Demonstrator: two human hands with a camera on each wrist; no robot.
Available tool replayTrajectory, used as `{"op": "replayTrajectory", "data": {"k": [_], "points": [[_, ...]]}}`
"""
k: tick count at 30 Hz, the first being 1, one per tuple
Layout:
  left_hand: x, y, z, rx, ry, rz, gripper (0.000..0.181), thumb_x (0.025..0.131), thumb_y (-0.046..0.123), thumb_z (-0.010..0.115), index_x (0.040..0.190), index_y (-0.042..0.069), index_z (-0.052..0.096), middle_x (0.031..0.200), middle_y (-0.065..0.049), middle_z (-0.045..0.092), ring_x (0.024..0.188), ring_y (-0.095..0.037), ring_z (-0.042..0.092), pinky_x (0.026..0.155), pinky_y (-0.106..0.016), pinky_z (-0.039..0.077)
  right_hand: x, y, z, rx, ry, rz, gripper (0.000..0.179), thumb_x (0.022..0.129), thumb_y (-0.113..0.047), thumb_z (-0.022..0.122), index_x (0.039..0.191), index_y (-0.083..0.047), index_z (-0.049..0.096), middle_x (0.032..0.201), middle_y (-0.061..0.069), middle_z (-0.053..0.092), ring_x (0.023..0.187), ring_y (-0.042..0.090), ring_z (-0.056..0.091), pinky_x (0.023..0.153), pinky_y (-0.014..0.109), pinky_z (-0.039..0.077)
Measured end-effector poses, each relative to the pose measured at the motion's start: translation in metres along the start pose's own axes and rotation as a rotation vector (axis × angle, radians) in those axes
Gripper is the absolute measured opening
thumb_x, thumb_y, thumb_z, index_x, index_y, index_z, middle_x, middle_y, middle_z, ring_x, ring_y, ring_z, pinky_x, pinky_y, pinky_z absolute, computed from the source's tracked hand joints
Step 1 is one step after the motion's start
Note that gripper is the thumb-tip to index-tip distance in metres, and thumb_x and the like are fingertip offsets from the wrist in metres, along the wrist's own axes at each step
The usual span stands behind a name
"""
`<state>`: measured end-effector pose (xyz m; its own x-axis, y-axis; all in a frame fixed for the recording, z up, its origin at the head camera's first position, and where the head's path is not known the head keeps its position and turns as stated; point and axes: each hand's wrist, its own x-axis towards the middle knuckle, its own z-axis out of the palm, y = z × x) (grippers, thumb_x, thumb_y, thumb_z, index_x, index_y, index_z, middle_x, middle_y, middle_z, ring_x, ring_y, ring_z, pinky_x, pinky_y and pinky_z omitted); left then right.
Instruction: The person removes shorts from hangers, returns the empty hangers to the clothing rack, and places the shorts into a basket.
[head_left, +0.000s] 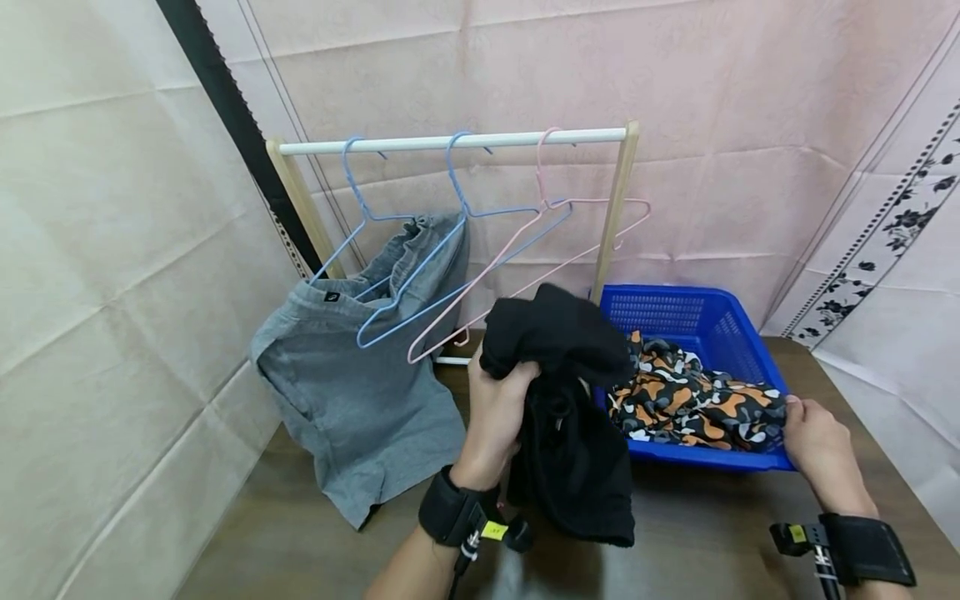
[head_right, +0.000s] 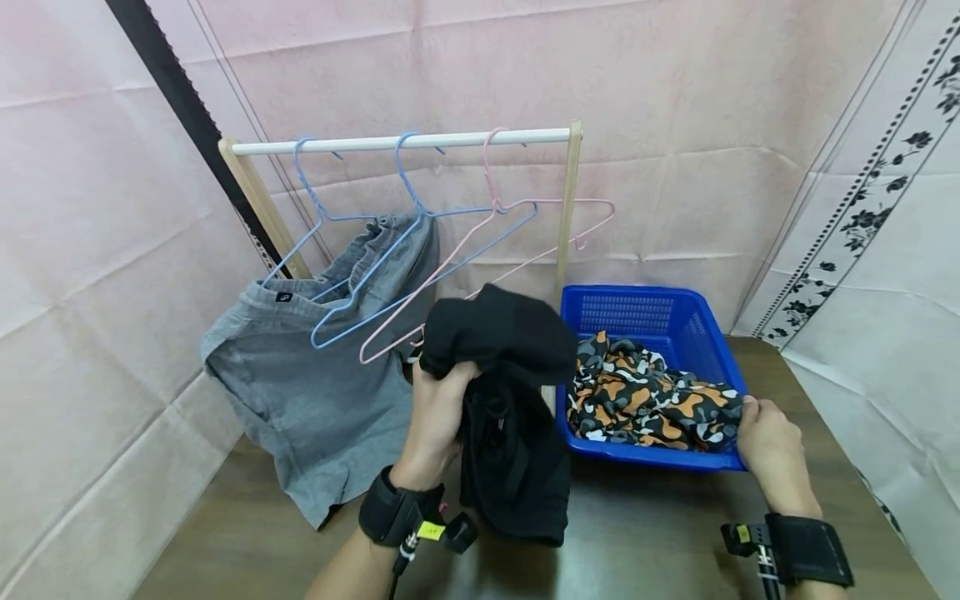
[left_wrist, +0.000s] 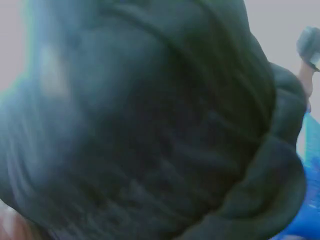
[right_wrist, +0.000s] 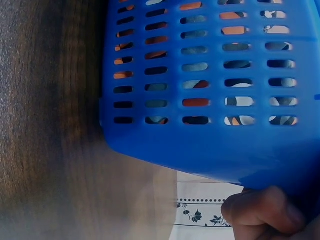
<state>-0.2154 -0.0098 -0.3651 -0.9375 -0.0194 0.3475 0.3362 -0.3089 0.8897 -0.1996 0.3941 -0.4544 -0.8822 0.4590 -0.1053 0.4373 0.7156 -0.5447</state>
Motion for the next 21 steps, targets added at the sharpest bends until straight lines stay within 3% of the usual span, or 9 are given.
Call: {"op": "replayTrajectory", "data": {"k": [4,7,14,21], "points": [[0.017,0.009,0.02,-0.054,-0.054,0.129,0.013,0.089,-0.003,0.063,0.1,0.004,0.063,0.092,0.0,0.059,0.08,-0.02,0.053,0.076,-0.033,0.045,0.001,0.0,-0.001,-0.007,-0.007,-0.001,0.065,0.115,-0.033,0.016,0.14,0.023,0.036,0.134,0.049,0.043,0.109,0.057,0.051,0.097,0.071,0.043],[0.026,0.012,0.033,-0.075,-0.091,0.192,0.018,0.091,-0.005,0.062,0.108,-0.004,0.065,0.094,0.002,0.062,0.082,-0.019,0.055,0.077,-0.033,0.046,0.001,0.0,-0.001,-0.008,-0.011,0.011,0.065,0.116,-0.034,0.016,0.141,0.023,0.036,0.136,0.049,0.042,0.112,0.058,0.051,0.098,0.072,0.043],[0.042,0.005,0.059,-0.077,-0.144,0.222,0.016,0.092,-0.006,0.063,0.108,-0.007,0.063,0.089,0.005,0.058,0.08,-0.015,0.053,0.077,-0.03,0.046,-0.001,-0.002,0.0,0.002,-0.004,0.035,0.065,0.116,-0.033,0.015,0.142,0.022,0.036,0.136,0.048,0.042,0.11,0.056,0.051,0.097,0.071,0.044],[0.057,-0.011,0.083,-0.089,-0.156,0.24,0.027,0.091,-0.008,0.065,0.118,-0.006,0.066,0.102,-0.006,0.067,0.086,-0.012,0.059,0.081,-0.025,0.05,0.0,0.0,0.002,-0.011,0.021,0.015,0.065,0.116,-0.034,0.016,0.142,0.021,0.037,0.14,0.049,0.041,0.123,0.064,0.047,0.1,0.072,0.041]]}}
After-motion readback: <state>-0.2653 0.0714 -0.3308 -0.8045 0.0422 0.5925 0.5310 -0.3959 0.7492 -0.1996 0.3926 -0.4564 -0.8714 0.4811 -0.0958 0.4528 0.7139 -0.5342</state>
